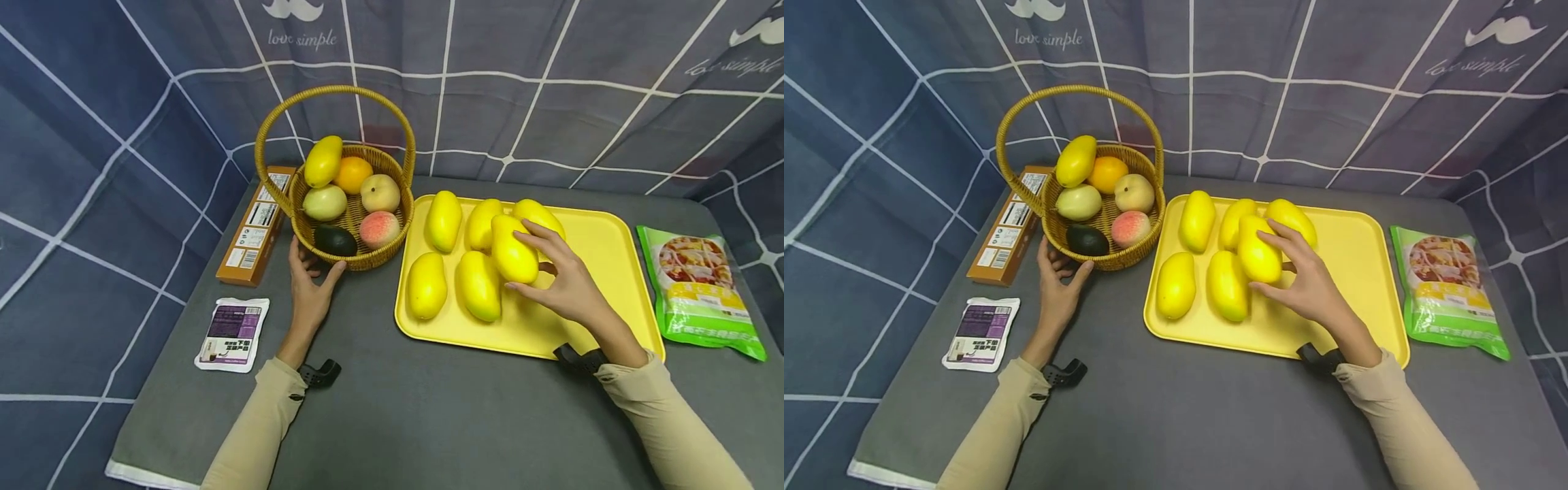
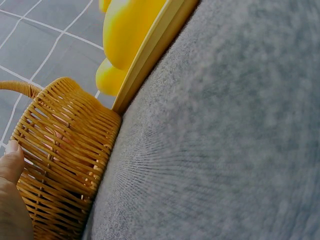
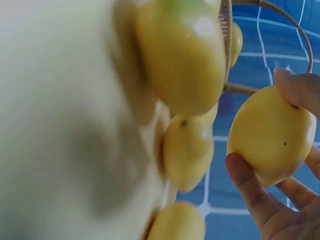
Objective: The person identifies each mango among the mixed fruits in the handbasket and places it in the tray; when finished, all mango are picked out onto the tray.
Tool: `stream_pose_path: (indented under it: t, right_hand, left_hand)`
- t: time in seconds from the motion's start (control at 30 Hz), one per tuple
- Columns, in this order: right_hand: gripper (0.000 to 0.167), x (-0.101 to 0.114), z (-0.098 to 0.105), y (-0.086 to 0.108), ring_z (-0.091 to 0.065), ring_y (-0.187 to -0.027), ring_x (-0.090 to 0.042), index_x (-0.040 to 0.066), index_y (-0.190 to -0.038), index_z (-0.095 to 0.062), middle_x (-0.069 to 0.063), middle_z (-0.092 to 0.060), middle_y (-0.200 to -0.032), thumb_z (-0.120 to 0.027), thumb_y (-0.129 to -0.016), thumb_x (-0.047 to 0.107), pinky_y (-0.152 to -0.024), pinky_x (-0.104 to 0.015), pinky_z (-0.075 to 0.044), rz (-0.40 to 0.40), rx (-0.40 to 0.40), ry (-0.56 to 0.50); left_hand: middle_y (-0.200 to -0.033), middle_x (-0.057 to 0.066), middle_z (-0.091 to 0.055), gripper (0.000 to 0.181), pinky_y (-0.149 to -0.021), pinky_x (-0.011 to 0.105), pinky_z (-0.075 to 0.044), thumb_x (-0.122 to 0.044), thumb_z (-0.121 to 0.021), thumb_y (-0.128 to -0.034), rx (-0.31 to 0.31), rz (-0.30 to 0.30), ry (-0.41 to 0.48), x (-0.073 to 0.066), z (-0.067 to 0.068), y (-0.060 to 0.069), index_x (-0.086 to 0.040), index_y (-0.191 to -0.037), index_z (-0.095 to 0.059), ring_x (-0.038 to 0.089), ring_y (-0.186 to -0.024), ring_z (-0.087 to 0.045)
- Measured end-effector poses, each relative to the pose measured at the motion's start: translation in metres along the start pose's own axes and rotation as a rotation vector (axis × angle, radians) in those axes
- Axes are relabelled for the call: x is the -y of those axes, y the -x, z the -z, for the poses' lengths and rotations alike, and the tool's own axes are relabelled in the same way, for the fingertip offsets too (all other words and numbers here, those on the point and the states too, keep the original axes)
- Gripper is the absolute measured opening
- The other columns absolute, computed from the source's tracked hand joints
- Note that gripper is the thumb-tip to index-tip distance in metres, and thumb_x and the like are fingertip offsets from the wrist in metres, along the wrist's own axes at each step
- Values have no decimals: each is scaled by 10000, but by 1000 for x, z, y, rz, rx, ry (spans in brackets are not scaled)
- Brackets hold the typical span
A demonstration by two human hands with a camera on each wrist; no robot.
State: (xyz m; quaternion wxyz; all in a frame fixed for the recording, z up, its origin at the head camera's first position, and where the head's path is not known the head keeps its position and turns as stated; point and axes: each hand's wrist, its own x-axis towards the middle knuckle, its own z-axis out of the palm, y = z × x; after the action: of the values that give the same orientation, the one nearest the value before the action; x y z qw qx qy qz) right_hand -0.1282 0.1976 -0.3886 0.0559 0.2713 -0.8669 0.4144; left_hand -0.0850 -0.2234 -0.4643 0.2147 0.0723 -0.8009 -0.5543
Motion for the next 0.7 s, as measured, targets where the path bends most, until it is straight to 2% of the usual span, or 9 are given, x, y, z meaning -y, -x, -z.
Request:
stream_pose_path:
  t: [0.1, 0.2, 0.33, 0.6, 0.7]
  right_hand:
    - [878, -9, 3, 14, -371, -1337, 47, 166, -1433, -513, -45, -365, -1548, -882, -657, -17, -839, -26, -431, -12, -17, -4]
    - [878, -16, 3, 27, -360, -1323, 84, 155, -1434, -510, -66, -366, -1543, -880, -658, -22, -831, -22, -430, -28, -11, 0]
    - [865, -23, 1, 39, -353, -1310, 103, 146, -1431, -511, -85, -370, -1536, -881, -664, -8, -824, -21, -431, -46, 4, 0]
    - [870, -31, -5, 50, -346, -1322, 101, 133, -1423, -518, -92, -371, -1537, -891, -650, -5, -816, -19, -433, -58, 4, -2]
    - [857, -24, -6, 52, -343, -1311, 116, 69, -1401, -530, -151, -382, -1519, -888, -631, -45, -813, -10, -424, -59, -2, 3]
  left_hand:
    - [-1483, 205, -344, 948, -942, 453, -367, -144, -725, -891, 11, 0, 14, -7, 2, 1, -159, -1580, -74, 359, -1255, -433]
    - [-1483, 276, -316, 932, -948, 523, -356, -92, -705, -895, 23, -1, 23, -23, 4, 3, -67, -1571, -64, 420, -1262, -418]
    - [-1475, 316, -307, 907, -951, 545, -356, -57, -685, -898, 35, 4, 19, -41, 7, 6, 8, -1554, -62, 434, -1258, -420]
    - [-1471, 327, -305, 903, -956, 562, -357, -89, -691, -904, 35, 9, 30, -42, 6, 7, 1, -1554, -72, 448, -1260, -416]
    - [-1466, 332, -297, 902, -960, 568, -354, -103, -693, -906, 38, 12, 31, -42, 5, 7, -6, -1556, -74, 461, -1265, -405]
